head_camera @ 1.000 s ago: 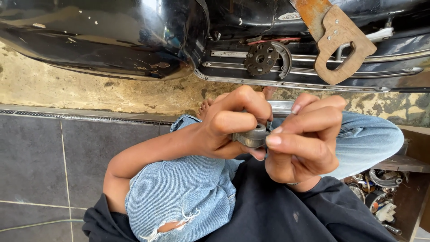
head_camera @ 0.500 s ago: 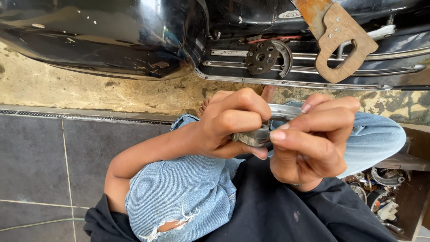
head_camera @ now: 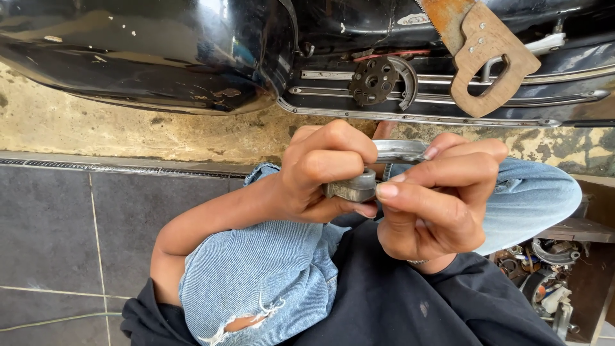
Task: Manually scraping and sanding the friction surface of a motorcycle brake shoe to clean and smooth it.
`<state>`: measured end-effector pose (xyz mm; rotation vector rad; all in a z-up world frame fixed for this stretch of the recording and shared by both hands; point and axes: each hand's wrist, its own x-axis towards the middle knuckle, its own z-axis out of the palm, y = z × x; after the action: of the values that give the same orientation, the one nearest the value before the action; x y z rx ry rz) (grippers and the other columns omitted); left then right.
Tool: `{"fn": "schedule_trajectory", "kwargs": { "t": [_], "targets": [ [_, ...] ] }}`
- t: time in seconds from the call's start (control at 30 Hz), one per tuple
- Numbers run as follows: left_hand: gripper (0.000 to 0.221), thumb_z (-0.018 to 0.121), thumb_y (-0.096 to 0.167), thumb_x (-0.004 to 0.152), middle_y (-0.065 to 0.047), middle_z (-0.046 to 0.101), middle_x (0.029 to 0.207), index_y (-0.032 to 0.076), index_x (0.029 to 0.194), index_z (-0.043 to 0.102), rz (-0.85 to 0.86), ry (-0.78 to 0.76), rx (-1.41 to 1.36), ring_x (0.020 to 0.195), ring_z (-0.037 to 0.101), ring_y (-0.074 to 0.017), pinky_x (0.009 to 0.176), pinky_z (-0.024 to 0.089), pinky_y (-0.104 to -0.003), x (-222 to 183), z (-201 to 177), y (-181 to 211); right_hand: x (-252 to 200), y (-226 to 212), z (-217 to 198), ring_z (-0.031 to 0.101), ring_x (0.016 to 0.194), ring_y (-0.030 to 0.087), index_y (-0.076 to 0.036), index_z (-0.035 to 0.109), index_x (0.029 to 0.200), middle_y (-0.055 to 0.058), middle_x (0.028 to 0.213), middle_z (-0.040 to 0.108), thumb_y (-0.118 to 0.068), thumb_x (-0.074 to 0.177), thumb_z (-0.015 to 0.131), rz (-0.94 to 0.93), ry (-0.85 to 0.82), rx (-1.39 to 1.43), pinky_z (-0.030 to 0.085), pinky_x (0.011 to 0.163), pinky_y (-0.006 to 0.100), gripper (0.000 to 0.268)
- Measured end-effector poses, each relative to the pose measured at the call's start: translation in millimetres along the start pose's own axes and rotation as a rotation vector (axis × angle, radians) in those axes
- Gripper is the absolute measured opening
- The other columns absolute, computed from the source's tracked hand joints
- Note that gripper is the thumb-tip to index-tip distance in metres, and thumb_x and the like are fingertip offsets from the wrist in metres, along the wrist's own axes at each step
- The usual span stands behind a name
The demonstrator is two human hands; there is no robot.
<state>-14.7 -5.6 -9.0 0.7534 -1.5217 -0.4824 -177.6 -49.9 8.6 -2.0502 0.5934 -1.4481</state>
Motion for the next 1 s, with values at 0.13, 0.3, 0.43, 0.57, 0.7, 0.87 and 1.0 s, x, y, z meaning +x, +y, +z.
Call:
{"fn": "schedule_trajectory", "kwargs": {
  "t": [0.13,0.3,0.43,0.57,0.7,0.87,1.0],
  "targets": [
    [0.037,0.078,0.028,0.092,-0.009,0.063,0.103,0.009,0.107,0.051,0.065,-0.018,0.038,0.073,0.065,-0.0208,0.063,0.056,-0.036,5.0,-0.1,0.7,-1.9,-0.5,1.6,0.039,0.094,0.017,-0.022,0.065,0.091,-0.004,0.091,0.055,-0.018,0.091,0.068,-0.012,0.047,-0.006,0.040,0.089,0.035,0.004],
    [0.036,0.079,0.026,0.092,-0.008,0.063,0.102,0.008,0.107,0.051,0.070,-0.034,0.039,0.071,0.063,-0.0210,0.063,0.055,-0.036,5.8,-0.4,1.2,-0.3,-0.6,1.6,0.038,0.094,0.017,-0.022,0.065,0.092,-0.004,0.092,0.054,-0.019,0.092,0.067,-0.015,0.040,-0.006,0.039,0.089,0.036,0.003],
    [0.036,0.078,0.027,0.093,-0.009,0.063,0.101,0.008,0.107,0.052,0.084,-0.038,0.058,0.072,0.064,-0.0212,0.063,0.055,-0.036,6.4,-0.9,0.9,-3.6,-0.3,-0.1,0.039,0.093,0.017,-0.022,0.064,0.090,-0.004,0.091,0.054,-0.022,0.093,0.066,-0.013,0.035,-0.007,0.041,0.089,0.035,0.003],
    [0.036,0.080,0.025,0.092,-0.008,0.063,0.102,0.008,0.107,0.051,0.067,-0.043,0.044,0.072,0.063,-0.0218,0.064,0.055,-0.037,6.0,-0.4,0.8,-0.9,0.1,-1.2,0.038,0.095,0.017,-0.022,0.065,0.092,-0.003,0.094,0.053,-0.017,0.092,0.068,0.002,0.016,-0.005,0.040,0.090,0.036,0.005],
    [0.035,0.079,0.025,0.092,-0.009,0.064,0.100,0.008,0.106,0.052,0.084,-0.033,0.047,0.071,0.064,-0.0209,0.062,0.055,-0.036,6.6,-0.5,0.1,-1.0,-0.5,-2.3,0.038,0.094,0.017,-0.021,0.065,0.091,-0.003,0.093,0.053,-0.016,0.091,0.067,0.003,-0.003,0.000,0.040,0.089,0.036,0.005],
    [0.035,0.077,0.028,0.092,-0.009,0.064,0.100,0.009,0.106,0.051,0.073,0.013,0.020,0.070,0.062,-0.0188,0.061,0.053,-0.034,6.1,3.8,-0.4,-5.1,-0.6,-2.9,0.039,0.095,0.016,-0.023,0.065,0.091,-0.005,0.093,0.056,-0.016,0.091,0.068,0.012,-0.019,0.043,0.042,0.091,0.034,0.007],
    [0.035,0.078,0.027,0.092,-0.009,0.063,0.101,0.009,0.106,0.051,0.060,0.021,0.015,0.070,0.062,-0.0187,0.060,0.054,-0.034,4.4,4.0,-0.8,-2.9,-0.3,-0.8,0.040,0.095,0.016,-0.021,0.065,0.093,-0.004,0.093,0.056,-0.015,0.092,0.067,0.018,-0.016,0.040,0.042,0.091,0.035,0.007]
  ]
}}
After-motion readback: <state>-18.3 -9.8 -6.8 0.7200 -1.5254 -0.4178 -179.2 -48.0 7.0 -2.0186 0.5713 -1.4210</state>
